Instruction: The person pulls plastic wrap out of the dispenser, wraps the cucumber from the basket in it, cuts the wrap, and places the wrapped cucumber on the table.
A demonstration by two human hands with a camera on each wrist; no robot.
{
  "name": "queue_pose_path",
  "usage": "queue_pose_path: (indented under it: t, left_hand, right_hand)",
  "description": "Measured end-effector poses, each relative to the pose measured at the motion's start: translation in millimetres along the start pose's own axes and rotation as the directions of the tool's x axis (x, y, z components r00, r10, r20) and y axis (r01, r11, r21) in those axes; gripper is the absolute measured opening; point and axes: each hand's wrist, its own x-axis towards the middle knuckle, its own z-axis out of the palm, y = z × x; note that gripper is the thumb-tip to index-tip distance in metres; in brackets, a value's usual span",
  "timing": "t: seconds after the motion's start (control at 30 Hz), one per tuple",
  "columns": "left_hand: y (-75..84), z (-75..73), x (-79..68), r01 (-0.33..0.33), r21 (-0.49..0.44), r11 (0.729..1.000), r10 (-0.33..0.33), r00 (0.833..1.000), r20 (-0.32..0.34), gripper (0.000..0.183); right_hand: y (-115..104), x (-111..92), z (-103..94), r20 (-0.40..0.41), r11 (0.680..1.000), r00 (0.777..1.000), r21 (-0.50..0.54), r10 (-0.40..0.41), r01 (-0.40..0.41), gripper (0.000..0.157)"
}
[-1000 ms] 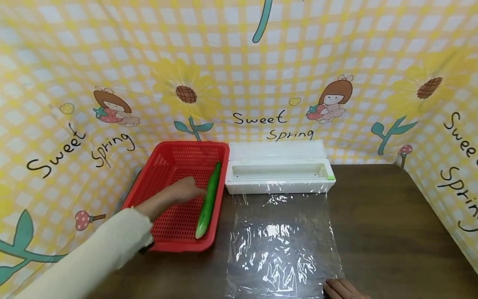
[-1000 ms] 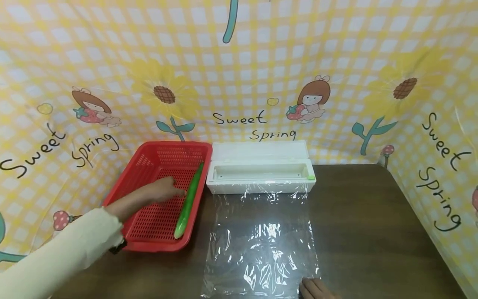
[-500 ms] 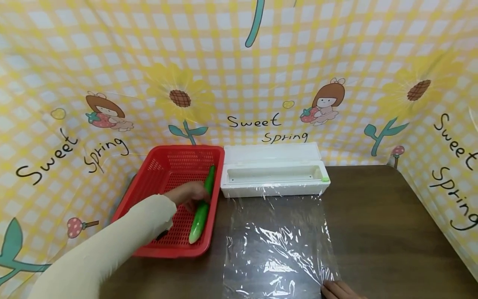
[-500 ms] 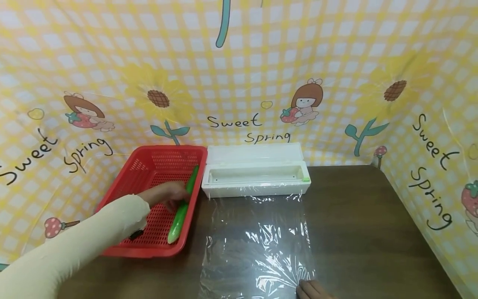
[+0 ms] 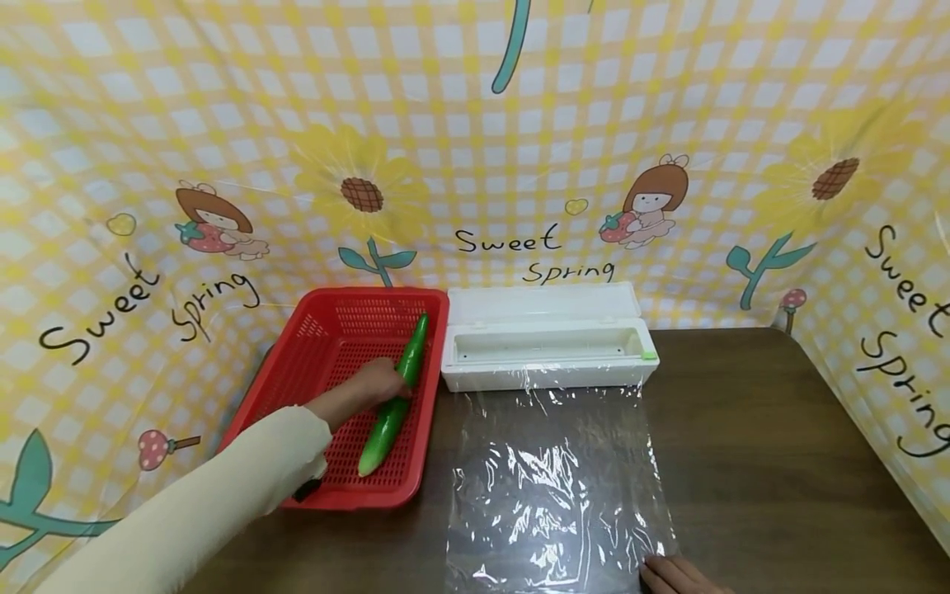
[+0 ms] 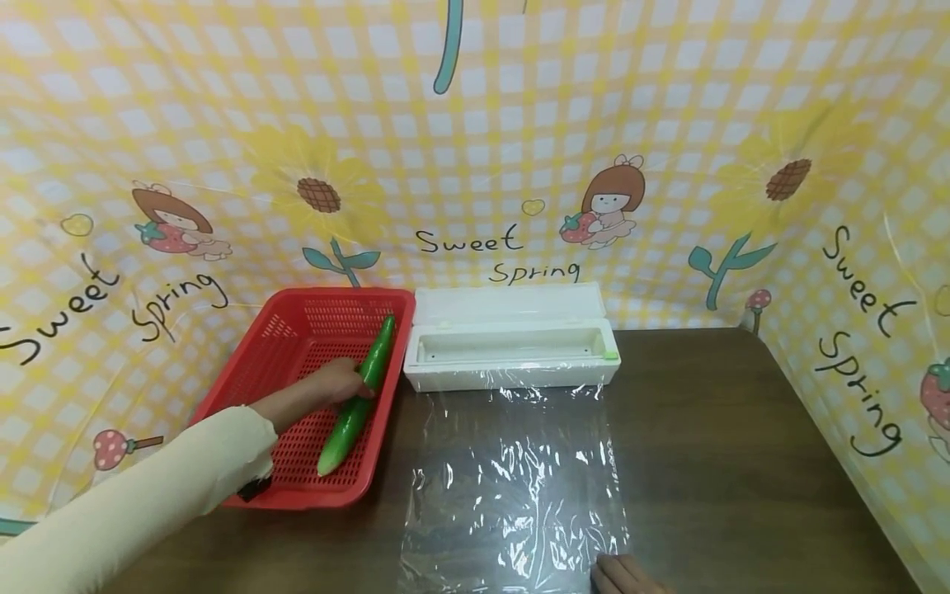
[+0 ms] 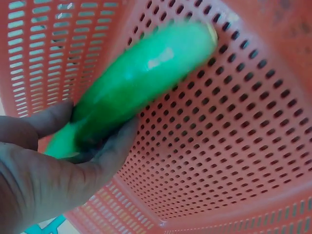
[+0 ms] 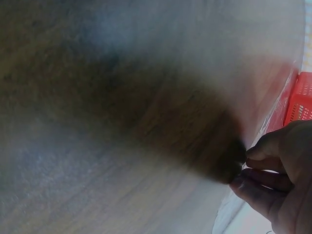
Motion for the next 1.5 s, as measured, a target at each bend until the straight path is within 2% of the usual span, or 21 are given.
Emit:
queue_pose_path:
  t: [0.17,0.33,0.47,0.63,0.87,1.0,1.1,1.17,1.37,1.43,1.5]
  left_hand:
    - [-5.0,-8.6,-9.2,-0.029,0.028,0.999,0.031,0.998,-0.046,0.052]
    - [-4.9,-20.1,-18.0,-0.072,-0.001,0.997,0.071,0.995,-0.075,0.065]
    - [-2.9,-26.7,-24.7,-0.133,-0.106,0.985,0.119,0.985,-0.125,0.063]
    - [0.0,-32.9,-35.4,-0.225,-0.247,0.943,0.185,0.967,-0.174,0.062]
    - [9.8,-46.4,-57.3,-0.299,-0.301,0.905,0.245,0.948,-0.205,0.065]
    - [14.4,-54.1,-67.9,-0.332,-0.309,0.891,0.27,0.936,-0.226,0.066]
    - [17.3,-57.7,-74.6,-0.378,-0.301,0.876,0.305,0.915,-0.262,0.066]
    - [19.4,-58.9,-78.0,-0.414,-0.279,0.867,0.334,0.896,-0.292,0.064]
    - [31.6,-60.5,-87.5,-0.491,-0.103,0.865,0.425,0.826,-0.369,0.064]
    - [37.6,-60.7,-92.7,-0.504,-0.085,0.86,0.44,0.814,-0.38,0.064]
    - [43.4,-60.4,-98.9,-0.514,-0.099,0.852,0.443,0.808,-0.387,0.064]
  right_hand:
    - [2.1,-1.6,1.4,-0.001,1.0,1.0,0.023,-0.021,0.021,0.055]
    - [5.4,-2.7,3.7,-0.004,0.997,0.997,0.035,-0.075,0.075,0.054]
    - [7.0,-4.0,5.2,0.0,0.996,0.997,0.039,-0.083,0.083,0.054]
    - [9.1,-4.6,8.2,-0.015,0.994,0.994,0.034,-0.108,0.108,0.053]
    - [9.9,-3.2,20.8,-0.187,0.982,0.97,0.079,-0.155,0.172,0.045]
    - [11.0,-3.7,24.3,-0.224,0.979,0.96,0.072,-0.17,0.19,0.044]
    - [12.7,-5.2,25.2,-0.221,0.975,0.955,0.057,-0.198,0.216,0.044]
    - [13.1,-6.2,26.0,-0.218,0.972,0.952,0.053,-0.213,0.229,0.044]
    - [9.6,-7.0,33.8,-0.277,0.98,0.949,0.086,-0.151,0.181,0.046]
    - [8.4,-6.6,37.5,-0.31,0.981,0.942,0.099,-0.127,0.165,0.046]
    - [8.2,-6.1,40.9,-0.347,0.978,0.93,0.12,-0.122,0.173,0.045]
